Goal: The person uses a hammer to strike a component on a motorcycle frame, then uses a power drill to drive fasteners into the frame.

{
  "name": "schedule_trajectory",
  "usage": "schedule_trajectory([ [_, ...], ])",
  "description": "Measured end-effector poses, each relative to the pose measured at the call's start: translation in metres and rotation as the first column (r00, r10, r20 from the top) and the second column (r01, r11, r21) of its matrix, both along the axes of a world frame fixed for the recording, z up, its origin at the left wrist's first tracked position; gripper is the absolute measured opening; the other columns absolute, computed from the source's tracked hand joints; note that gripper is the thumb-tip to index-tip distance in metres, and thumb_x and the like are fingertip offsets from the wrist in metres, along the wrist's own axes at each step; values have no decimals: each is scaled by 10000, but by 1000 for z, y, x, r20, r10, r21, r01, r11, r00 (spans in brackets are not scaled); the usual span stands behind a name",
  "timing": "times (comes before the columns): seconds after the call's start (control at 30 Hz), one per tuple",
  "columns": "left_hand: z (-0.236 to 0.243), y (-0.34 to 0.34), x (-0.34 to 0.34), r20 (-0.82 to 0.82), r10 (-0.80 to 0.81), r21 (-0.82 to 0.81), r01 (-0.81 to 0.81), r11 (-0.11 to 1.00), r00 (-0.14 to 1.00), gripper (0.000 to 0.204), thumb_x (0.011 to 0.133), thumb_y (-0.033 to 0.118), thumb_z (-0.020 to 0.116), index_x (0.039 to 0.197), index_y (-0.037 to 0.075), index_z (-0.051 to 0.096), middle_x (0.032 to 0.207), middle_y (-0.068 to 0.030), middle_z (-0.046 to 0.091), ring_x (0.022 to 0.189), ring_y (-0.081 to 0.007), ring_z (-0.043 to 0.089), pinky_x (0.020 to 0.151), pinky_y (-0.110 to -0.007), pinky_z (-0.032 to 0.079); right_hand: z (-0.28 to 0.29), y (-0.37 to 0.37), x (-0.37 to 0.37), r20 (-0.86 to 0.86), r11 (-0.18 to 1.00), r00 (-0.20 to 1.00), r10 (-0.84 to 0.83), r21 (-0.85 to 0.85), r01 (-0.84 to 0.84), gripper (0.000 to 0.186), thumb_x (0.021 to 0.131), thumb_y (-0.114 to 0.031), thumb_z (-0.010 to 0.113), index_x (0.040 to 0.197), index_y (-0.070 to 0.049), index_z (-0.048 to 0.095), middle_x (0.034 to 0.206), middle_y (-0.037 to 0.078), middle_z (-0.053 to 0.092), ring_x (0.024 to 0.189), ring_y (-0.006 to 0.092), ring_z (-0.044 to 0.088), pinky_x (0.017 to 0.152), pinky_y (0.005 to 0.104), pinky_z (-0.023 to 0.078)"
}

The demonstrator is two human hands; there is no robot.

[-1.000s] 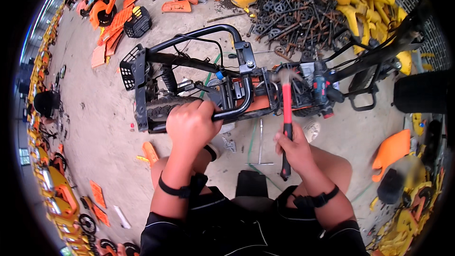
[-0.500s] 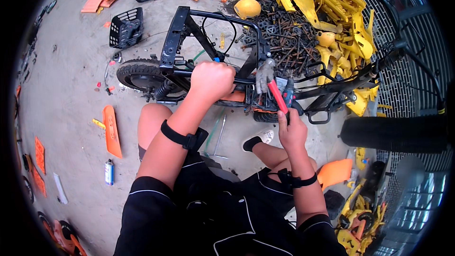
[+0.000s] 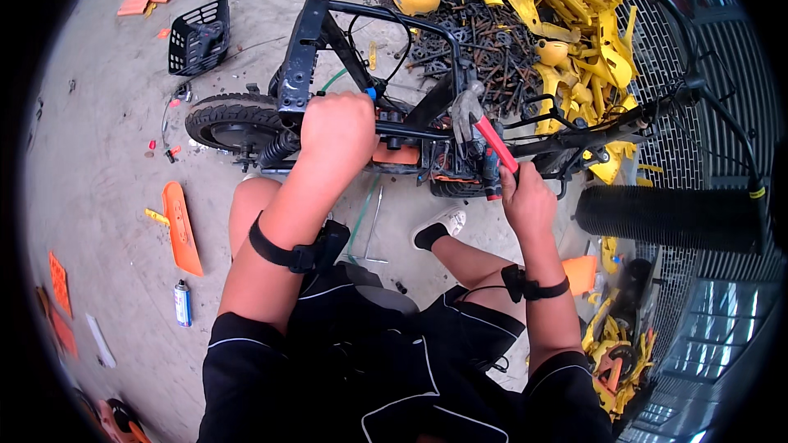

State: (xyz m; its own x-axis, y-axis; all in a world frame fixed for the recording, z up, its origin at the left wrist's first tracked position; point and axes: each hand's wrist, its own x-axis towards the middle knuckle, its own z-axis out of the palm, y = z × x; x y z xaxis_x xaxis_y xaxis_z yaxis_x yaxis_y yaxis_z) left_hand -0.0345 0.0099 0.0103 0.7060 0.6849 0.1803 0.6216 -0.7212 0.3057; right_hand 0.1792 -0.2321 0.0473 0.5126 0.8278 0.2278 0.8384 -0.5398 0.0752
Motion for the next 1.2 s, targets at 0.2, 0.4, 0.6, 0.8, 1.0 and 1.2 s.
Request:
schedule_trajectory([
  [0.2, 7, 10, -2, -91, -71, -191, 53, 980, 993, 202, 717, 225, 780, 806, 45, 754, 790, -163, 742, 763, -327, 748, 704, -418, 593, 6, -8, -28, 17, 994, 1000, -15, 106, 13, 335, 977, -394, 675, 952, -70, 594, 724, 169, 659, 631, 420, 647, 540, 507, 493],
  [0.4, 18, 12, -4, -123, -104, -242, 72, 968, 987, 202, 722, 239, 779, 768, 44, 761, 791, -172, 744, 751, -339, 748, 691, -421, 598, 19, -13, -50, -18, 932, 934, 356, 82, -353, 333, 847, -351, 799, 950, -85, 627, 784, 111, 601, 673, 338, 631, 583, 431, 508],
  [0.6, 5, 10, -3, -61, -63, -172, 52, 984, 996, 177, 721, 220, 742, 757, 47, 760, 769, -176, 739, 726, -339, 748, 677, -428, 599, 27, 6, 19, -108, 906, 900, -423, -82, 416, 407, 1044, -460, 543, 1082, -61, 609, 876, 275, 696, 871, 491, 672, 687, 559, 524],
  [0.8, 5, 12, 2, -66, -73, -172, 60, 983, 995, 166, 717, 210, 713, 749, 53, 760, 740, -174, 731, 705, -344, 744, 648, -421, 596, 10, -73, 60, -188, 876, 919, -348, 283, 390, 396, 1074, -389, 536, 975, -11, 601, 788, 274, 639, 765, 490, 638, 635, 525, 471],
  [1.0, 7, 11, 0, -86, -66, -195, 48, 980, 994, 170, 707, 212, 732, 758, 52, 759, 736, -169, 727, 695, -351, 735, 654, -429, 596, 4, -46, -18, -123, 989, 991, 47, 144, -29, 266, 961, -318, 695, 1016, -68, 626, 760, 191, 652, 669, 430, 645, 583, 500, 497],
  [1.2, 5, 11, -2, -54, -72, -180, 61, 982, 996, 166, 710, 216, 735, 756, 58, 755, 726, -168, 720, 687, -355, 729, 654, -439, 593, 27, -7, -49, -74, 789, 793, 604, 199, -582, 329, 827, -309, 802, 983, -68, 642, 727, 100, 624, 614, 345, 619, 555, 418, 501],
])
